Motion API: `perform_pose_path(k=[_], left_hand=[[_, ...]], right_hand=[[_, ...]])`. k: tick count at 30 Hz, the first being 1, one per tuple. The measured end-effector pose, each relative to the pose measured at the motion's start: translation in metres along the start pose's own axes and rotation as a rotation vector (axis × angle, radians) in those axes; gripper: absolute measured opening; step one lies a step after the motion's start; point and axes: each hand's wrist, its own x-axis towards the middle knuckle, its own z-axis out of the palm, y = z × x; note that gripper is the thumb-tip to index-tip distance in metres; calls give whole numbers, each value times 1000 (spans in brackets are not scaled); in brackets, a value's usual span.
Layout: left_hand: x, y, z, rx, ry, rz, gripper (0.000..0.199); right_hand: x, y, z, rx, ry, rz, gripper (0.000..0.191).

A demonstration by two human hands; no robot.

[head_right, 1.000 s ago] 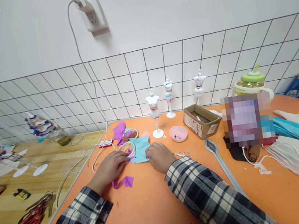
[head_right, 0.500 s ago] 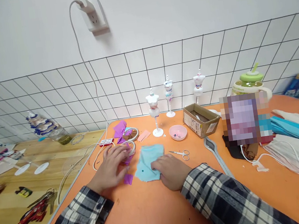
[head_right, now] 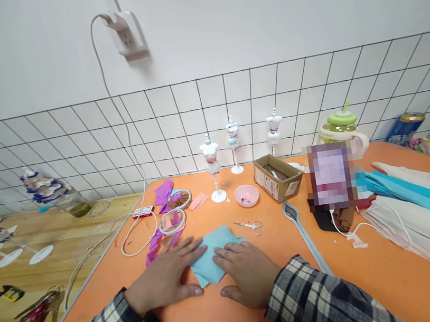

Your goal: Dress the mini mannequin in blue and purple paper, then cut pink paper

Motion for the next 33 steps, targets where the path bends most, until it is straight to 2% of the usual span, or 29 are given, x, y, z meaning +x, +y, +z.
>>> perform_pose_path(k=[2, 3, 4, 5, 7, 9, 11, 15, 18, 21, 24, 27, 30, 31, 33], left_hand=[[-7, -5, -11, 115, 128, -178, 78], [-10, -3, -16, 143, 200, -226, 78], [-12, 1, -20, 135, 246, -214, 80], [-12, 8, -23, 93, 256, -135, 80], [-10, 27, -21, -50, 217, 85, 71], [-4, 44, -14, -106, 182, 184, 68], [3, 51, -5, -88, 143, 184, 60], [7, 38, 2, -31, 75, 144, 18], [6, 26, -3, -60, 58, 133, 21], [6, 20, -4, -95, 46, 100, 18], [6, 16, -3, -109, 58, 42, 16], [5, 16, -5, -170, 86, 70, 12], [7, 21, -7, -233, 150, 147, 37], [8, 23, -7, -236, 147, 173, 38], [11, 25, -5, -221, 96, 204, 17]], right_hand=[[-5, -2, 2, -28, 17, 58, 65], [-7, -4, 3, -37, 27, 78, 64], [-8, -6, 4, -43, 38, 91, 62], [-9, -8, 5, -45, 48, 96, 60], [-9, -12, 5, -41, 80, 94, 56], [-9, -14, 3, -28, 123, 103, 52], [-11, -11, 0, -13, 122, 113, 45], [-21, 3, -7, -7, 29, 54, 36], [-28, 14, -10, -10, 38, 52, 42], [-31, 24, -10, 23, 73, 90, 29], [-30, 31, -8, 32, 109, 123, 31], [-29, 36, -8, -15, 85, 160, 32], [-30, 37, -10, -23, 38, 140, 33], [-30, 37, -11, -17, 31, 129, 34], [-32, 37, -13, 1, 38, 128, 38]])
